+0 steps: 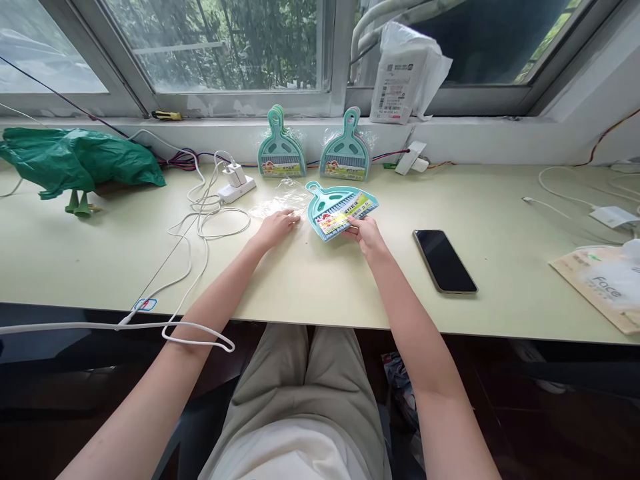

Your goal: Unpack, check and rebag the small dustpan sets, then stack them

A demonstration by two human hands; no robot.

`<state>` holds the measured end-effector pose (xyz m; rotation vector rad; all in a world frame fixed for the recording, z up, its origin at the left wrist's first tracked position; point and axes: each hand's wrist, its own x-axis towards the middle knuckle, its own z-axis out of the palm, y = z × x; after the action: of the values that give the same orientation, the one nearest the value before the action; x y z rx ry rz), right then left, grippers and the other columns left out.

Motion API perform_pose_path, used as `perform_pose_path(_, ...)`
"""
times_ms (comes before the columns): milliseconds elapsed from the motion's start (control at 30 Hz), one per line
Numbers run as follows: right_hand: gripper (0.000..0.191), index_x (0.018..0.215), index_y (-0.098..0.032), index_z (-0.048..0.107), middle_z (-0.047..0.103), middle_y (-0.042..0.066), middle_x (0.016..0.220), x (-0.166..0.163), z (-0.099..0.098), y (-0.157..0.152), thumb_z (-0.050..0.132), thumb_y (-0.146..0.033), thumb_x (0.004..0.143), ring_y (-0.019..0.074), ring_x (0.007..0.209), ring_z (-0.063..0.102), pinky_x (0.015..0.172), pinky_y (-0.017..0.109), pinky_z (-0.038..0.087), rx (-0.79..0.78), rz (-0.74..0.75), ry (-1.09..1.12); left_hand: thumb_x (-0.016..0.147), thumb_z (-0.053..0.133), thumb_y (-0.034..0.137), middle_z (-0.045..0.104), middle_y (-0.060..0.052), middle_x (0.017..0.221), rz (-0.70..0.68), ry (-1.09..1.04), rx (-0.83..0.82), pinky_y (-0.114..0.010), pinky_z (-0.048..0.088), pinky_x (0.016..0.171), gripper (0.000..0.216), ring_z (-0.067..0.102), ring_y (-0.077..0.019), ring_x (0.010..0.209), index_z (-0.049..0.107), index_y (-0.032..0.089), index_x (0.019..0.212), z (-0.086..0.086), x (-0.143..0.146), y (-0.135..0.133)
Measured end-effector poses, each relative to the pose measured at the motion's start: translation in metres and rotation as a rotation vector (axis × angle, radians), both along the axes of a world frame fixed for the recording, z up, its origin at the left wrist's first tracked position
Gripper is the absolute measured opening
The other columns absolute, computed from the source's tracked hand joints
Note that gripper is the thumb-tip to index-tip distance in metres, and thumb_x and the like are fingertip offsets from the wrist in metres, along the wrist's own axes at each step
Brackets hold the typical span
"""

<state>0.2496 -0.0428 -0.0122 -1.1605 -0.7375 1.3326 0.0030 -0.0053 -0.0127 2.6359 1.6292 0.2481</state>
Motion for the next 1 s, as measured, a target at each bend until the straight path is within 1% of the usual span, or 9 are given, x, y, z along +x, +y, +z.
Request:
perform_pose_path(100,0.014,0.090,-0.015,0.062,0.074,0.004,0.082,0.003,0.003,-0.001,0.055,-0.003,0.085,0.0136,0.068,0.071,0.064,0.026,0.062,-0.025,0.032,-0.015,0.087,0.035,0.006,0.058,-0.015,0.121,0.063,0.073,-0.007,-0.036,0.049,0.082,0.042,0.060,-0.0264,0.107,0.067,0.017,0.112,0.001,-0.003,0.001)
perform_pose_path(200,0.013,0.092,-0.014,0.063,0.075,0.005,0.084,0.004,0.006,-0.003,0.055,-0.005,0.086,0.0144,0.068,0.072,0.064,0.026,0.062,-0.031,0.105,-0.053,0.084,0.036,0.001,0.061,-0.017,0.108,0.094,0.149,-0.002,-0.034,0.050,0.080,0.039,0.060,-0.0260,0.102,0.067,0.010,0.105,0.002,-0.004,0.002)
perform_pose_path(267,0.013,0.093,-0.014,0.064,0.076,0.006,0.086,0.002,0.006,-0.004,0.056,-0.006,0.086,0.0154,0.069,0.072,0.067,0.029,0.062,-0.039,0.172,-0.086,0.080,0.035,-0.004,0.062,-0.017,0.106,0.120,0.174,0.012,-0.033,0.051,0.081,0.040,0.060,-0.0251,0.103,0.067,0.008,0.102,0.002,-0.005,0.003)
perform_pose_path(400,0.014,0.091,-0.014,0.066,0.076,0.008,0.088,-0.003,0.005,-0.005,0.057,-0.006,0.085,0.0174,0.070,0.073,0.075,0.036,0.063,-0.068,0.256,-0.123,0.074,0.032,-0.011,0.060,-0.019,0.112,0.201,0.130,0.068,-0.031,0.052,0.084,0.049,0.058,-0.0242,0.107,0.064,0.006,0.107,0.002,-0.006,0.005)
perform_pose_path(600,0.012,0.090,-0.014,0.066,0.076,0.008,0.089,0.002,0.006,-0.004,0.058,-0.007,0.085,0.0176,0.072,0.073,0.077,0.036,0.063,-0.014,0.212,-0.091,0.075,0.029,-0.010,0.058,-0.018,0.125,0.292,-0.031,0.207,-0.033,0.051,0.093,0.062,0.053,-0.0242,0.119,0.053,0.007,0.130,0.002,-0.009,0.007)
perform_pose_path(700,0.012,0.090,-0.014,0.067,0.076,0.008,0.088,0.004,0.004,-0.003,0.060,-0.007,0.084,0.0178,0.072,0.073,0.075,0.036,0.063,-0.005,0.177,-0.103,0.078,0.028,-0.008,0.053,-0.018,0.136,0.273,-0.062,0.252,-0.037,0.049,0.100,0.064,0.049,-0.0258,0.126,0.048,0.009,0.137,0.004,-0.008,0.006)
perform_pose_path(800,0.011,0.088,-0.015,0.066,0.076,0.006,0.085,0.001,0.000,-0.002,0.059,-0.007,0.083,0.0173,0.069,0.073,0.069,0.033,0.064,-0.020,0.167,-0.134,0.081,0.026,-0.007,0.046,-0.018,0.145,0.225,-0.069,0.261,-0.043,0.046,0.103,0.064,0.045,-0.0287,0.131,0.046,0.009,0.140,0.006,-0.005,0.003)
perform_pose_path(900,0.012,0.091,-0.015,0.067,0.076,0.006,0.086,-0.006,-0.003,-0.004,0.061,-0.009,0.082,0.0181,0.070,0.073,0.067,0.033,0.064,-0.005,0.231,-0.125,0.083,0.026,-0.006,0.043,-0.019,0.147,0.175,-0.088,0.241,-0.046,0.045,0.104,0.063,0.043,-0.0308,0.133,0.045,0.009,0.141,0.005,-0.002,0.002)
perform_pose_path(1000,0.014,0.094,-0.015,0.068,0.076,0.007,0.090,-0.013,-0.005,-0.005,0.064,-0.011,0.081,0.0189,0.073,0.073,0.072,0.035,0.063,0.025,0.291,-0.102,0.085,0.028,-0.004,0.044,-0.015,0.148,0.081,-0.084,0.226,-0.043,0.045,0.105,0.062,0.042,-0.0282,0.135,0.045,0.013,0.142,0.003,-0.001,0.002)
